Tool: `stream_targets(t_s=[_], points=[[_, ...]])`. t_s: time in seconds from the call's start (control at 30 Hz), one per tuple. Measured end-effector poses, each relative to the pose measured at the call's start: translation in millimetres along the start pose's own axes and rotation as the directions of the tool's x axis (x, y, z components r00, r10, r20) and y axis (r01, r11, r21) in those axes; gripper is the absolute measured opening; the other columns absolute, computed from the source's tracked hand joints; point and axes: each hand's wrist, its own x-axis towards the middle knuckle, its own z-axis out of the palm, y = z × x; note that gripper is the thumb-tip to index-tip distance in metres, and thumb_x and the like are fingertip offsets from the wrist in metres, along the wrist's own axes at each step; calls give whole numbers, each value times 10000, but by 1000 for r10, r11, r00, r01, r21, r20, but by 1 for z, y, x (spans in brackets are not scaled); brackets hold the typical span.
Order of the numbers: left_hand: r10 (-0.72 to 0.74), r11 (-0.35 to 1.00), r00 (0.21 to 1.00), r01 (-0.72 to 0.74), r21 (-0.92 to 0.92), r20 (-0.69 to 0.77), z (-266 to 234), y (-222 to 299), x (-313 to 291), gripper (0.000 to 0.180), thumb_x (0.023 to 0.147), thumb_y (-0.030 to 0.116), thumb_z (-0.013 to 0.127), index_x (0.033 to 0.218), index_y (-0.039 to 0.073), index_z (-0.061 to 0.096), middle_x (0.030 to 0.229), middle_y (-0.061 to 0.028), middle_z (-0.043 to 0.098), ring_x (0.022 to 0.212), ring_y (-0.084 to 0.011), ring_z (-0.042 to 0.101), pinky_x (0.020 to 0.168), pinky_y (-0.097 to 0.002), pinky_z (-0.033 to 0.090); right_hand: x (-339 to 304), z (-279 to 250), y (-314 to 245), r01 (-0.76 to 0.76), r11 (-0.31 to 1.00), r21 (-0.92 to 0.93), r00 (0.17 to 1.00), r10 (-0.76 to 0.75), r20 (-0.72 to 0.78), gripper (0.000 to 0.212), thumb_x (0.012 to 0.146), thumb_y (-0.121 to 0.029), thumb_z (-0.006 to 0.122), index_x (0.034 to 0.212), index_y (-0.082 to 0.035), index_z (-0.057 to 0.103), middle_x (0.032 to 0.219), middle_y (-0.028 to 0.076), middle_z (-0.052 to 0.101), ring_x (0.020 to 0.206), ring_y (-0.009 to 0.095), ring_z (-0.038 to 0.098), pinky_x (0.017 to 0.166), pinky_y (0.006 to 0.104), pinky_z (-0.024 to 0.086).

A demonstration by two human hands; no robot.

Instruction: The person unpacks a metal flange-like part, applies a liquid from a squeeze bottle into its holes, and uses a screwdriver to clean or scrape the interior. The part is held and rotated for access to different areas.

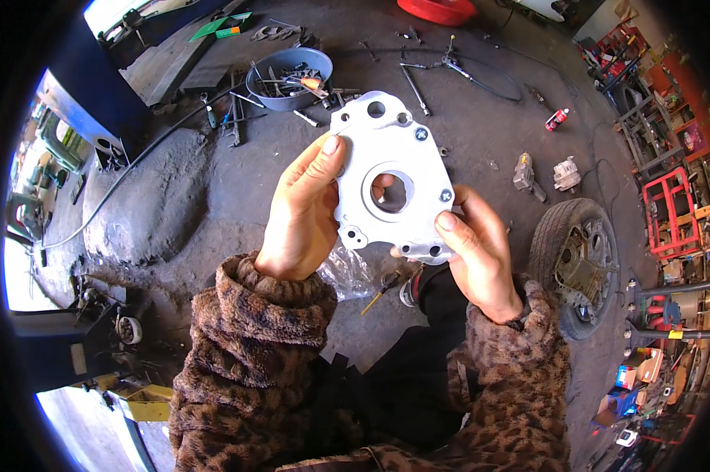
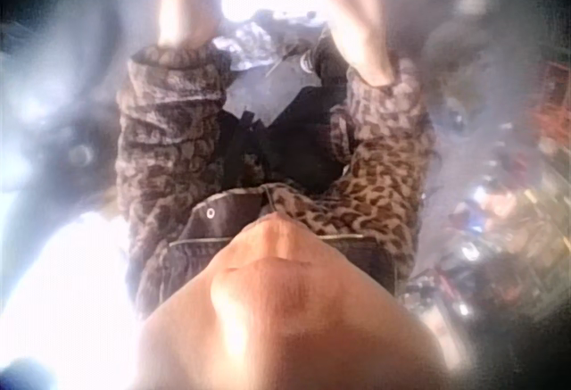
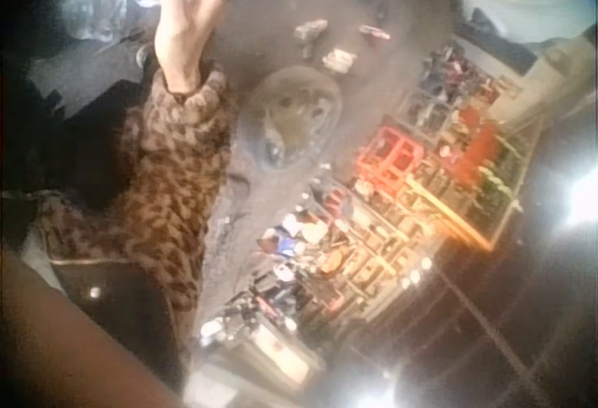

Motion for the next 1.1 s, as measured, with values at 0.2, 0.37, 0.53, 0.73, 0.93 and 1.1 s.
stream_targets(t_s=[0.2,0.37,0.53,0.73,0.93,1.1], points=[[-27,999,999,28,-21,40,0,4,1,539,1037,455,471,1363,27,508,1203,-84,645,1042,-172,644,914,-352,536,-2,9,-3,-102,929,356,994,108,3,369,1026,-232,539,1238,65,485,1133,169,647,987,258,678,812,366,545],[-128,961,986,151,-232,110,0,-6,1,584,1056,489,378,1429,43,437,1280,-95,616,1131,-205,622,976,-376,499,-3,12,-6,-134,880,456,990,135,30,399,1061,-291,439,1276,43,463,1142,211,642,917,323,703,746,366,543],[-98,977,968,138,-163,229,-11,-17,2,364,970,135,583,1314,17,550,1228,-93,647,1108,-199,633,973,-377,496,-3,13,-6,-147,854,499,989,135,60,447,1082,-309,354,1372,22,433,1113,281,641,808,287,682,708,359,543],[-2,990,976,33,-135,218,-10,-27,4,414,943,183,670,1293,-1,550,1170,-85,649,1096,-189,626,1000,-356,481,-3,14,-1,-103,919,380,994,78,82,416,1076,-295,371,1305,46,433,1078,293,640,763,285,682,682,355,545],[-102,995,970,104,1,223,-15,-21,3,381,959,260,666,1214,-12,589,1019,-77,677,843,-149,666,695,-268,550,-4,18,0,-99,921,377,986,39,164,334,1073,-267,427,1243,20,436,1046,193,661,819,267,698,672,349,531],[-43,998,987,34,59,153,-16,-27,4,362,960,254,666,1193,-16,598,987,-74,682,783,-138,664,629,-252,546,-2,20,-1,-73,933,353,987,17,160,348,1072,-275,429,1250,24,427,1043,191,659,809,259,694,665,350,529]])
